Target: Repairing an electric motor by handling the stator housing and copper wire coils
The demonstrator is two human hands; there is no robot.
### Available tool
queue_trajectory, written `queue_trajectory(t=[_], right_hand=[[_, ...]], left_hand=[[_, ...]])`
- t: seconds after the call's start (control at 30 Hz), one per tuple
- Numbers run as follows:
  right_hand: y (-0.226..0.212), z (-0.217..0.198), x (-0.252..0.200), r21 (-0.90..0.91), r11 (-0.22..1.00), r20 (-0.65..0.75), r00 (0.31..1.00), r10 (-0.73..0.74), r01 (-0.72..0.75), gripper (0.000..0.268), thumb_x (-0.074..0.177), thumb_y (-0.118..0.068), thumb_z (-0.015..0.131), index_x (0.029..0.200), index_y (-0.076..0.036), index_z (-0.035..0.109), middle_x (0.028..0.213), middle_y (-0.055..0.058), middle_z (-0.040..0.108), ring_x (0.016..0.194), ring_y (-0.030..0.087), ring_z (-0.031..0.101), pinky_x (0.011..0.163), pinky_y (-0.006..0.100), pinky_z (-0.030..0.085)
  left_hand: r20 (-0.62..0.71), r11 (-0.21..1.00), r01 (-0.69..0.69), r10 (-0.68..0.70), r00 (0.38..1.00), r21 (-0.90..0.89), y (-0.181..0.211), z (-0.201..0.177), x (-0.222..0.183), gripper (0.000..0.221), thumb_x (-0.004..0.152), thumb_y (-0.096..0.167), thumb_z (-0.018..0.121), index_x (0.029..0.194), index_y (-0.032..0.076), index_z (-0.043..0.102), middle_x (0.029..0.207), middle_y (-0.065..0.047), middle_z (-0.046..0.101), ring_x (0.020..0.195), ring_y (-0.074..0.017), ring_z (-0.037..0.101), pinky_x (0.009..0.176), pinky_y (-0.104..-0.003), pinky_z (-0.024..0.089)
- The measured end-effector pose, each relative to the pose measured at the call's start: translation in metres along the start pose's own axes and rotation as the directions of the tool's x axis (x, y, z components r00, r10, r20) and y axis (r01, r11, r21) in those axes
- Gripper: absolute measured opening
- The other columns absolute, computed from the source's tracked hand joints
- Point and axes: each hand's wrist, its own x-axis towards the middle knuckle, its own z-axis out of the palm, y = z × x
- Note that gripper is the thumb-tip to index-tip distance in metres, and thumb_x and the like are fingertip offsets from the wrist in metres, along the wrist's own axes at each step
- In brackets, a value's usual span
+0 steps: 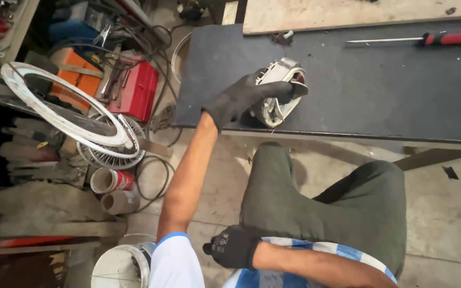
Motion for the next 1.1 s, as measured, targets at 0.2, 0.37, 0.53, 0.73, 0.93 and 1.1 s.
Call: queue_trajectory(t=[0.2, 0.37, 0.53, 0.73, 0.93, 1.1], right_hand=[[0.015, 0.011, -0.049, 0.06, 0.997, -0.053, 0.997, -0.053, 0.056, 0.026, 0.08, -0.017, 0.068, 0.105, -0.009, 0.067, 0.08, 0.008, 0.063, 0.065, 0.03, 0.06, 0.058, 0.041, 0.048], [0.018, -0.037, -0.096, 0.156, 0.978, -0.014, 0.99, 0.141, -0.137, 0.017, 0.082, -0.015, 0.069, 0.098, -0.013, 0.067, 0.077, 0.005, 0.069, 0.067, 0.03, 0.066, 0.059, 0.041, 0.051], [0.05, -0.062, -0.172, 0.185, 0.863, 0.216, 0.876, 0.431, -0.47, 0.023, 0.086, -0.027, 0.069, 0.108, -0.021, 0.072, 0.092, 0.003, 0.076, 0.077, 0.027, 0.072, 0.07, 0.039, 0.054], [0.058, -0.16, -0.251, 0.228, 0.073, 0.461, 0.174, 0.87, -0.971, 0.046, 0.087, -0.03, 0.072, 0.132, -0.023, 0.073, 0.125, -0.003, 0.083, 0.102, 0.015, 0.078, 0.092, 0.029, 0.058], [0.028, -0.2, -0.386, 0.641, -0.338, 0.272, -0.207, 0.94, -0.689, 0.039, 0.095, 0.002, 0.059, 0.124, 0.017, 0.081, 0.064, 0.034, 0.06, 0.054, 0.037, 0.047, 0.051, 0.044, 0.032], [0.025, -0.188, -0.386, 0.784, -0.349, 0.294, -0.189, 0.937, -0.513, 0.036, 0.097, 0.006, 0.06, 0.122, 0.026, 0.077, 0.066, 0.038, 0.057, 0.058, 0.041, 0.048, 0.053, 0.049, 0.033]], left_hand=[[-0.264, 0.825, 0.251, -0.129, 0.956, 0.506, 0.028, 0.028, -0.018, 0.129, 0.047, 0.083, 0.056, 0.141, -0.005, 0.046, 0.091, -0.009, 0.073, 0.076, -0.0216, 0.073, 0.074, -0.034, 0.056], [-0.208, 0.614, 0.133, 0.052, 0.977, 0.778, -0.002, 0.021, -0.01, 0.066, 0.077, 0.082, 0.049, 0.139, 0.059, 0.05, 0.135, -0.015, 0.042, 0.102, -0.0383, 0.067, 0.09, -0.048, 0.052], [-0.393, 0.878, -0.061, 0.273, 0.878, 0.474, -0.036, 0.013, -0.001, 0.118, 0.076, 0.058, 0.074, 0.16, 0.0, 0.015, 0.153, -0.027, 0.049, 0.14, -0.036, 0.053, 0.109, -0.042, 0.047], [-0.485, 0.9, -0.4, 0.43, 0.761, 0.171, -0.034, 0.024, -0.003, 0.087, 0.077, 0.019, 0.084, 0.149, 0.001, 0.039, 0.139, -0.02, 0.064, 0.132, -0.0285, 0.061, 0.108, -0.037, 0.054], [-0.533, 0.816, -0.362, 0.572, 0.624, 0.451, 0.003, 0.057, -0.021, 0.063, 0.073, 0.025, 0.088, 0.125, 0.003, 0.059, 0.111, -0.01, 0.073, 0.1, -0.0213, 0.071, 0.09, -0.032, 0.058], [-0.46, 0.737, -0.339, 0.645, 0.61, 0.584, -0.006, 0.056, -0.011, 0.077, 0.073, 0.031, 0.088, 0.133, -0.002, 0.052, 0.114, -0.014, 0.074, 0.098, -0.0268, 0.076, 0.085, -0.035, 0.061]])
